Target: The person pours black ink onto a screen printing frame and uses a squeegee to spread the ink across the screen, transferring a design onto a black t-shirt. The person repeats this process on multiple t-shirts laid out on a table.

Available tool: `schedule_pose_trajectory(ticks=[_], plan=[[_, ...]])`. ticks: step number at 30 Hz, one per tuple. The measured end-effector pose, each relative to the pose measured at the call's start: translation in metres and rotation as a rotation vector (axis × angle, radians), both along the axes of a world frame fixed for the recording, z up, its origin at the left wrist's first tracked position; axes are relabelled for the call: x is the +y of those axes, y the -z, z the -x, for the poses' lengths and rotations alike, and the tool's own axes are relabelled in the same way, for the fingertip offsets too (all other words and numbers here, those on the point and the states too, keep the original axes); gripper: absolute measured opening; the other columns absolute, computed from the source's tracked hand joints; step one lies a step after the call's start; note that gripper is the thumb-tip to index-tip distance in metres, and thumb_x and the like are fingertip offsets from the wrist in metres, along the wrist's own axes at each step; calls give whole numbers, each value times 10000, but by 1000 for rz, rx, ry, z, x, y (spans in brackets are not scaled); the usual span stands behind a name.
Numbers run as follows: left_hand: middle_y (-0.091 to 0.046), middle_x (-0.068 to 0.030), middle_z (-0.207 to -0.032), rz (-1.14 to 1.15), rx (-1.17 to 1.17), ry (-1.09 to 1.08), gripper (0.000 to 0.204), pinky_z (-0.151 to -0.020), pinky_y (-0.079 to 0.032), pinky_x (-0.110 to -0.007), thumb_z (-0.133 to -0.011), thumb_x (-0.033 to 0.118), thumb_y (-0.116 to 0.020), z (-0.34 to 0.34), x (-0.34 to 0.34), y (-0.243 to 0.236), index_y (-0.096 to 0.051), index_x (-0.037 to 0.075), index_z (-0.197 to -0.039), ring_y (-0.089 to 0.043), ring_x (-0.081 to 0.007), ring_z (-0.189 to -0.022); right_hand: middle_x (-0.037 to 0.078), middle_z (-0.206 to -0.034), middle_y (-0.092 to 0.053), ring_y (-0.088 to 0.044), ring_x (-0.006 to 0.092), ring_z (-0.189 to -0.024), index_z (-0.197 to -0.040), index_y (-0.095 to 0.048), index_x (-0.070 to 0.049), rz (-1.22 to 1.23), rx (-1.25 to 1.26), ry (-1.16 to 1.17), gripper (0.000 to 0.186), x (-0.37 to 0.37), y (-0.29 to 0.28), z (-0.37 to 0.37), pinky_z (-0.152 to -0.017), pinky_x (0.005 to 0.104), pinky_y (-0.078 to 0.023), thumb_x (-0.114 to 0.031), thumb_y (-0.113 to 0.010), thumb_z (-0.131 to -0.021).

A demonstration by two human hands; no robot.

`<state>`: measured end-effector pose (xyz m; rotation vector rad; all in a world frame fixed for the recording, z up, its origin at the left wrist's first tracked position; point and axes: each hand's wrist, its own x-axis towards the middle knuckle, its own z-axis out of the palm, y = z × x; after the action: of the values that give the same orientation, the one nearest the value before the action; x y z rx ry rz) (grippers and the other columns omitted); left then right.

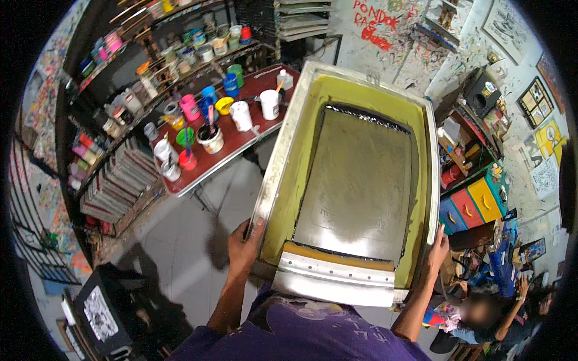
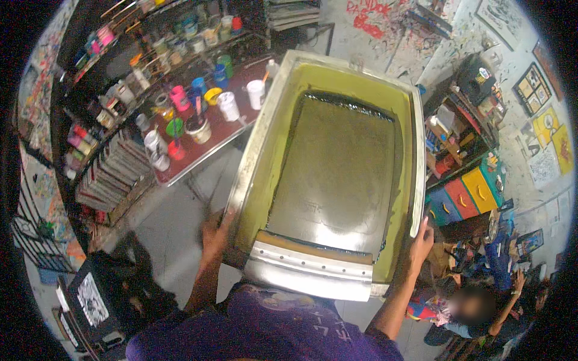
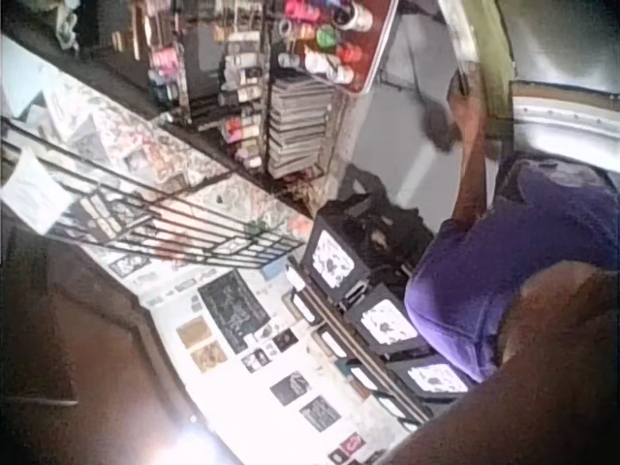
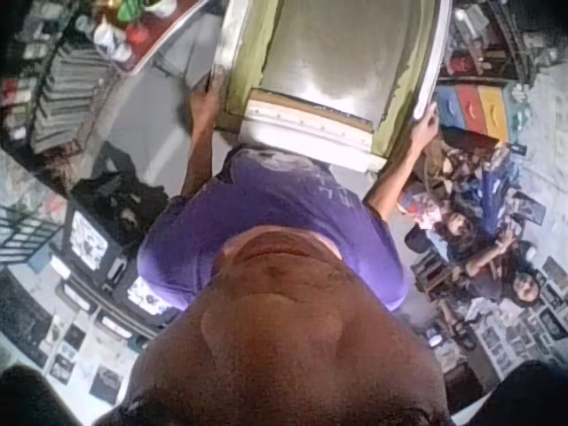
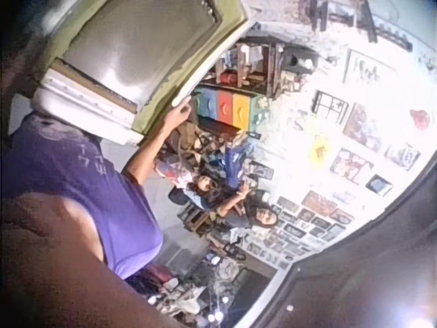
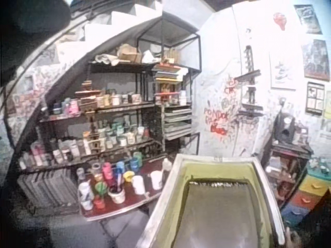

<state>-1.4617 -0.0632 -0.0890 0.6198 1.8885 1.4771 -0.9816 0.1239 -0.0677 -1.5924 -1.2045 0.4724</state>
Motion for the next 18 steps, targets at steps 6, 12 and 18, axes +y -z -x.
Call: schedule_pose_trajectory(ticks=[6,12,18], plan=[[-742,-156,-1061,-32,99,278,498,-888,-521,-356,-937,443,-713,33,113,8,-703,23,-1205,-701,-251,-955,55,-865,-591,-501,151,-816,-878,-602,19,97,28,289,598,25,-10,-15,-777,313,-435,-560,-560,-1019],[-740,-120,-988,-150,-62,439,475,-822,-524,-346,-950,458,-702,-1,198,-7,-685,41,-1176,-711,-243,-916,125,-1204,-670,-606,213,-1038,-1280,-622,95,104,111,252,720,37,-49,-34,-958,348,-455,-571,-513,-1030],[-732,-156,-1089,-134,-96,525,536,-873,-525,-348,-941,456,-712,-16,266,-21,-655,20,-1247,-704,-253,-993,128,-1241,-671,-613,195,-1063,-1332,-603,85,104,161,248,653,59,-61,-71,-954,343,-484,-499,-476,-1070]])
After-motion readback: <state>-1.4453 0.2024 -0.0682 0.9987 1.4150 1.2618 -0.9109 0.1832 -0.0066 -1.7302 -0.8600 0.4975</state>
